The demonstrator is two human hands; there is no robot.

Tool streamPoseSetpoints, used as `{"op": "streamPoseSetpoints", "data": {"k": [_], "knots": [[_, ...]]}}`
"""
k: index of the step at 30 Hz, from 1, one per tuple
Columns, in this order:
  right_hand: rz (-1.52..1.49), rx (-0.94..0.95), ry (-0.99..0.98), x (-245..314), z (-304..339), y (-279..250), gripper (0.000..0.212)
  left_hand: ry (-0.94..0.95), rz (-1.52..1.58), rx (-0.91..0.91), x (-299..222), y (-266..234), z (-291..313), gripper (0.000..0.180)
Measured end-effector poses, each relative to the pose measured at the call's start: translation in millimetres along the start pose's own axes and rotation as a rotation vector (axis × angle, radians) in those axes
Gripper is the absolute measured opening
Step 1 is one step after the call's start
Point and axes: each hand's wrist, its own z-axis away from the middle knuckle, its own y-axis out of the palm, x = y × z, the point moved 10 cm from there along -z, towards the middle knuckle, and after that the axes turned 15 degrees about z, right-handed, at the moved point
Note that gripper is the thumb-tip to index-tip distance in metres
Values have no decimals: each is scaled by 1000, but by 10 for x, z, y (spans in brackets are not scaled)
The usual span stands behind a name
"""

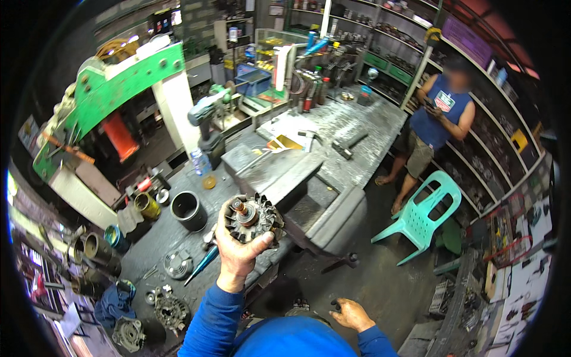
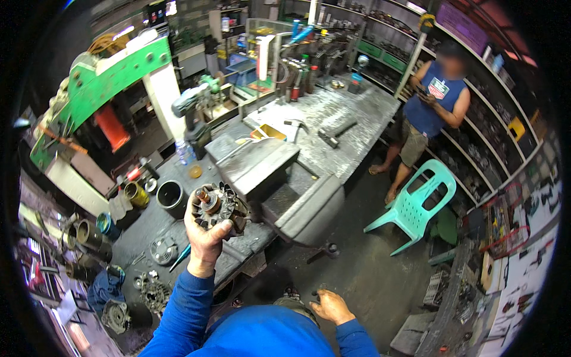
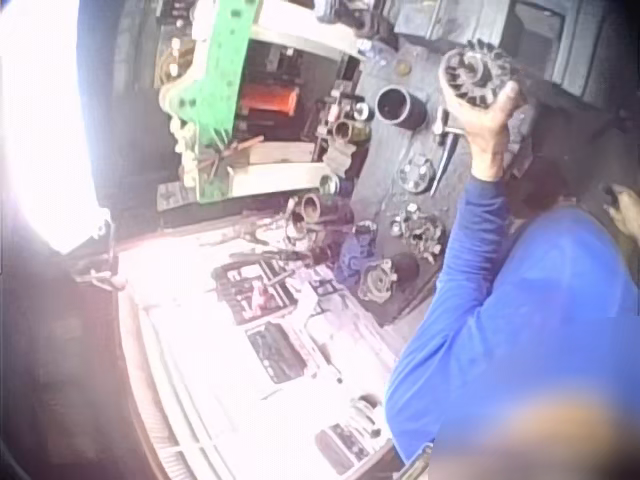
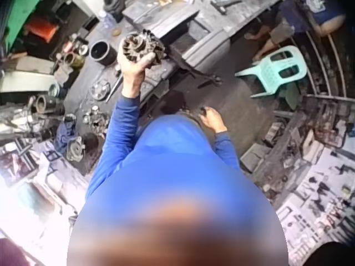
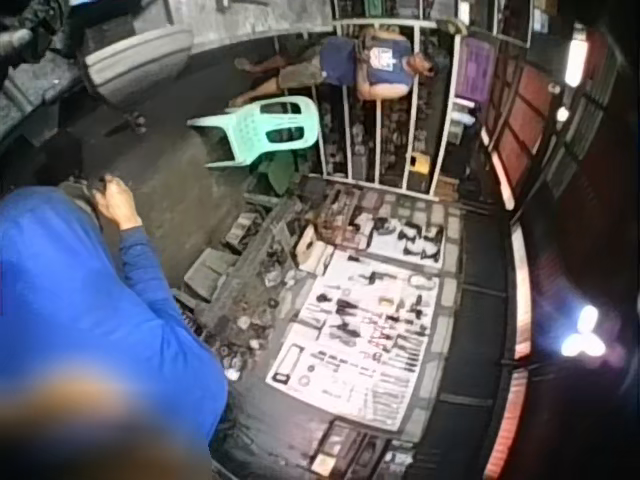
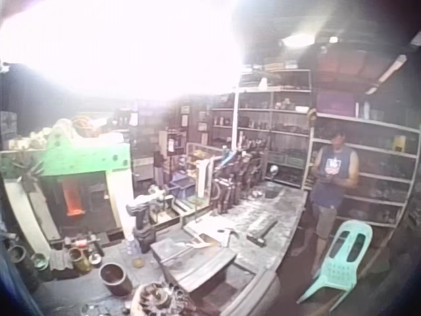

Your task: The person disassembles an alternator on a workbench, using a hammer to tap components and a screwdriver to remove parts. They separate the housing and internal components, then reassemble the unit by aligning and securing the pieces.

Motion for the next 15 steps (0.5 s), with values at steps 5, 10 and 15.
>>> {"op": "streamPoseSetpoints", "data": {"k": [5,10,15], "knots": [[-191,-7,250,-875,312,200,49,89,-278,55,339,375,-181,87],[-142,79,307,-1477,246,278,50,165,-406,40,570,488,-163,91],[-190,70,194,-1656,-249,59,49,144,-380,-59,745,380,-170,92]]}}
